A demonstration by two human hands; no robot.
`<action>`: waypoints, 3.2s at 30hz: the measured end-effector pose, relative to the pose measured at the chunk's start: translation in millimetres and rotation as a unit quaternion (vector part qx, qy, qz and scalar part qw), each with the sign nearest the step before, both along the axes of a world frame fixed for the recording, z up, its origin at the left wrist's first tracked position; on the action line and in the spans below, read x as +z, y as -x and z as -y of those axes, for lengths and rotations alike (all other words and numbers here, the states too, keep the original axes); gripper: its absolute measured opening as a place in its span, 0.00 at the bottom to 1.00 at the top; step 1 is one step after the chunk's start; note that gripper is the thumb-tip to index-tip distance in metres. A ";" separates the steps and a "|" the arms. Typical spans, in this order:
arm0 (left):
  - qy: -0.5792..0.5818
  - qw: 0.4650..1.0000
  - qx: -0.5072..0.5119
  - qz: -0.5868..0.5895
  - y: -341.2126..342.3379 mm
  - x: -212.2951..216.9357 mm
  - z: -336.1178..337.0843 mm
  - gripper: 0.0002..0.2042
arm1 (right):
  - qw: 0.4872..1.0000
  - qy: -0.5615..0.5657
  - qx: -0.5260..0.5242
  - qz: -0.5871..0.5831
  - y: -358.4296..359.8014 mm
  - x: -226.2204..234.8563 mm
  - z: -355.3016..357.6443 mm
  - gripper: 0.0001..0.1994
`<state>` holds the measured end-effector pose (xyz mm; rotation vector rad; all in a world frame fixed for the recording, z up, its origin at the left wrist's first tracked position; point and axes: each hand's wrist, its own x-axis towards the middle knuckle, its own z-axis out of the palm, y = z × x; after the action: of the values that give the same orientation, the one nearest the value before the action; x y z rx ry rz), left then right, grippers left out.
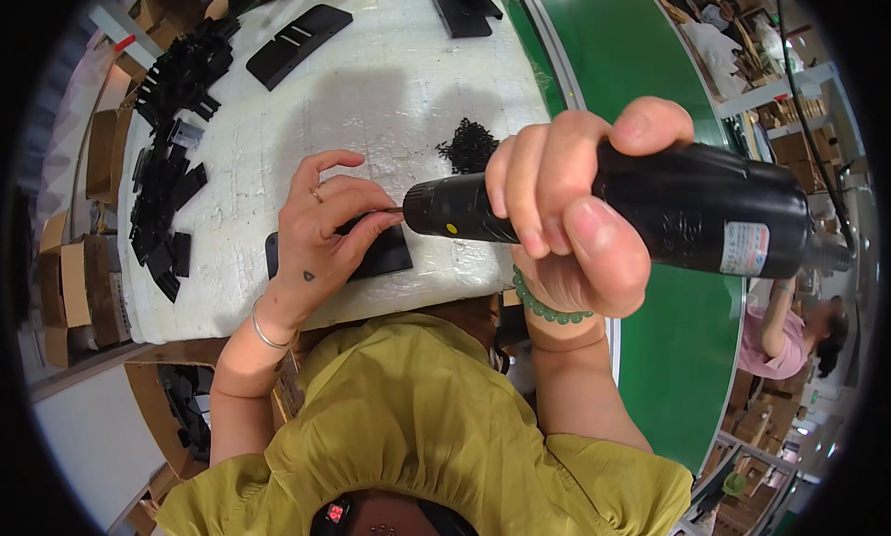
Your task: The person assembles plastic housings by fitting plastic components together and driving screws into them using an electric screwdriver. The person then puts on a wearable neck device before continuing to assemble housings with the electric screwdriver.
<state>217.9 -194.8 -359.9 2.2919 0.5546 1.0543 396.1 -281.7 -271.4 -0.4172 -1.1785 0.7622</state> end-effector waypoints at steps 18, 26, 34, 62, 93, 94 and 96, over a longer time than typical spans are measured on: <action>-0.062 0.995 0.031 -0.070 63.7 -5.5 10.7 0.18 | 0.989 -0.036 0.070 0.123 64.1 -14.3 -25.5 0.17; -0.073 0.833 0.422 -0.349 196.0 -18.2 -43.1 0.28 | 0.998 -0.027 0.008 0.062 64.2 -15.5 -30.9 0.17; -0.058 0.910 0.349 -0.218 190.3 -19.6 -49.0 0.22 | 0.997 -0.001 0.028 0.078 56.5 -13.1 -25.1 0.19; 0.117 0.949 -0.156 -0.248 64.2 3.1 -25.0 0.17 | 0.990 0.073 0.036 0.115 29.3 -19.0 2.9 0.17; 0.226 0.921 -0.082 -0.306 62.8 -8.7 -18.8 0.20 | 0.989 0.060 0.071 0.113 54.6 -20.0 -12.8 0.19; 0.244 0.912 -0.075 -0.322 61.6 -8.4 -18.3 0.21 | 0.990 0.078 0.047 0.109 60.2 -20.6 -14.4 0.19; 0.262 0.902 -0.065 -0.336 62.0 -11.6 -18.4 0.23 | 0.983 0.143 0.029 0.108 76.7 -11.5 -18.3 0.20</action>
<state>155.8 -176.4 -371.6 2.1030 0.8149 -0.0106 319.5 -263.3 -283.0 -0.7222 -1.2916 0.9596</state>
